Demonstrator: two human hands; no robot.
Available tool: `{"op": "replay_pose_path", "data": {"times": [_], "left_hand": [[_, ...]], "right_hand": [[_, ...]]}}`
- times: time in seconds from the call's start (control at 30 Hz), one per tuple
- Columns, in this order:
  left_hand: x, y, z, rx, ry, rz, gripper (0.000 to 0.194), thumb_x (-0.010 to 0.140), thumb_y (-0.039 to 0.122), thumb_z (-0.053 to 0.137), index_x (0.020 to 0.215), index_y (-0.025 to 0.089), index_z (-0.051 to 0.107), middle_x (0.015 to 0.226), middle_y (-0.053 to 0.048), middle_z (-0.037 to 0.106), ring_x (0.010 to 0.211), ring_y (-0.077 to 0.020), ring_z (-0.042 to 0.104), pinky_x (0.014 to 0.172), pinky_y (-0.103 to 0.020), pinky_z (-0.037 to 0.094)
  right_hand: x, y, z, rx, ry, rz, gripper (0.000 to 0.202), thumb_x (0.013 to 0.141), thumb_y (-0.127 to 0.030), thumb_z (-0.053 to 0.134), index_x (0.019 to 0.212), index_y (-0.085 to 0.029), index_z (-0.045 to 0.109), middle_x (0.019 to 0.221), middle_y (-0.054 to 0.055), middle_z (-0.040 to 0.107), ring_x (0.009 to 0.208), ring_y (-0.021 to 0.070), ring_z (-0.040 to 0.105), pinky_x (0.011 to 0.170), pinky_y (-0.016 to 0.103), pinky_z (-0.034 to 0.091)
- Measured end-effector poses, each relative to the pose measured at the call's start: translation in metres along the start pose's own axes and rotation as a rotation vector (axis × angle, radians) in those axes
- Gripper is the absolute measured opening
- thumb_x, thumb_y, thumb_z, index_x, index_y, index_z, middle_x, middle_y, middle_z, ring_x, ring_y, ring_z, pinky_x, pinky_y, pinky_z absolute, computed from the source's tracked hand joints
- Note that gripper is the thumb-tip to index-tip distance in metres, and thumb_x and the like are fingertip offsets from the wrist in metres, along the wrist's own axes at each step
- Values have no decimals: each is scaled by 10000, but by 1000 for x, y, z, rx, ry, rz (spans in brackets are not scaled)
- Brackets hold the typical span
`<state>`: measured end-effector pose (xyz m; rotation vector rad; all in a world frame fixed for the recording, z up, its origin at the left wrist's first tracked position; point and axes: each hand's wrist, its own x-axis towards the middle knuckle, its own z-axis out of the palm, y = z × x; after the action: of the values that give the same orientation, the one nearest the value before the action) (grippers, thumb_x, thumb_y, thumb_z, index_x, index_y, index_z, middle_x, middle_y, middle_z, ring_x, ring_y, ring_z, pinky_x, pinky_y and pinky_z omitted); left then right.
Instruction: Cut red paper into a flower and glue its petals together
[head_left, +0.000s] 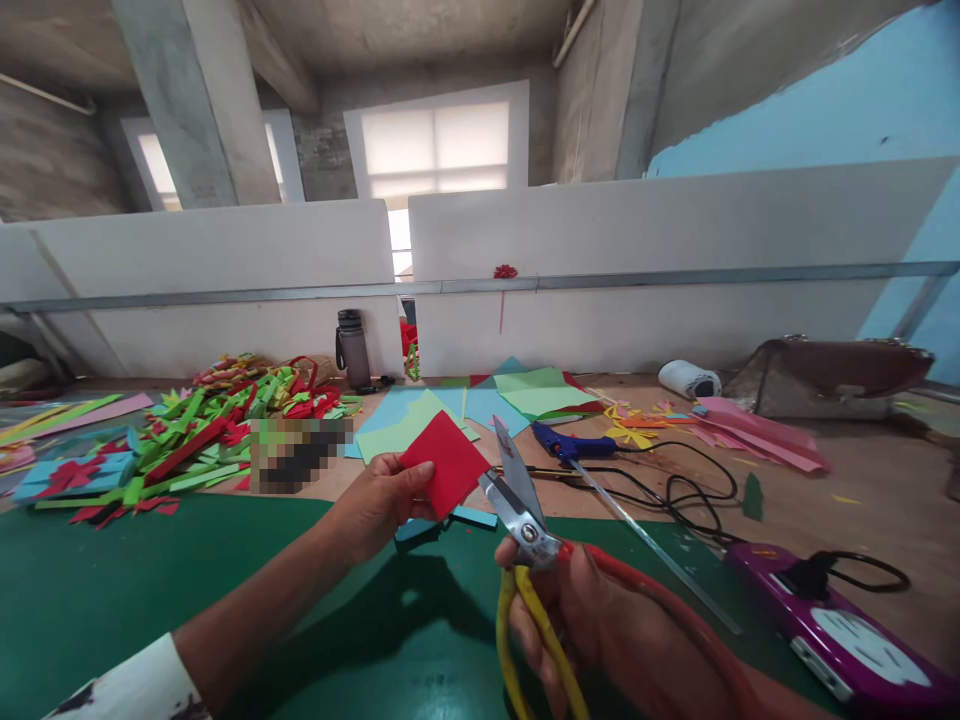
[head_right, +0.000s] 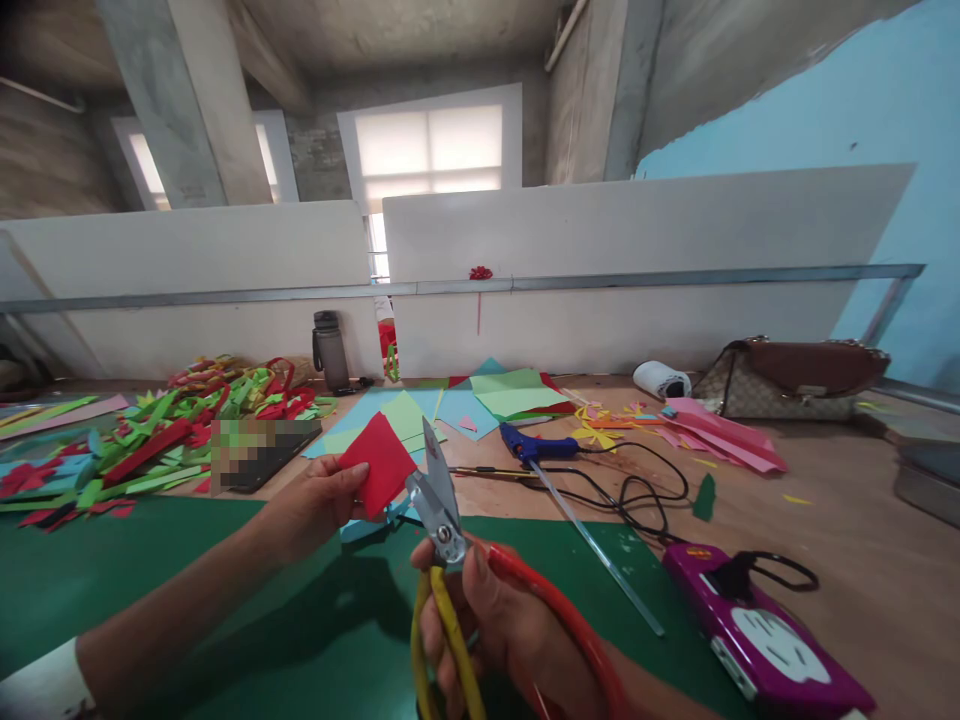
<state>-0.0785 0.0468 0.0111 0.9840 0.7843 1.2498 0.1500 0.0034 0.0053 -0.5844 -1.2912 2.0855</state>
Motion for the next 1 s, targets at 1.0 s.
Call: {"op": "replay_pose_path", "data": {"times": [1.0], "left_hand": [[-2, 9, -1, 120, -51, 43, 188, 643, 270, 750, 641, 98, 675, 561, -45, 643, 519, -133, 596, 516, -216, 468]], "right_hand": [[-9, 0, 1, 195, 199, 182, 424, 691, -590, 630, 935, -242, 632, 615, -34, 547, 516, 63, 538, 546, 167, 453]]}}
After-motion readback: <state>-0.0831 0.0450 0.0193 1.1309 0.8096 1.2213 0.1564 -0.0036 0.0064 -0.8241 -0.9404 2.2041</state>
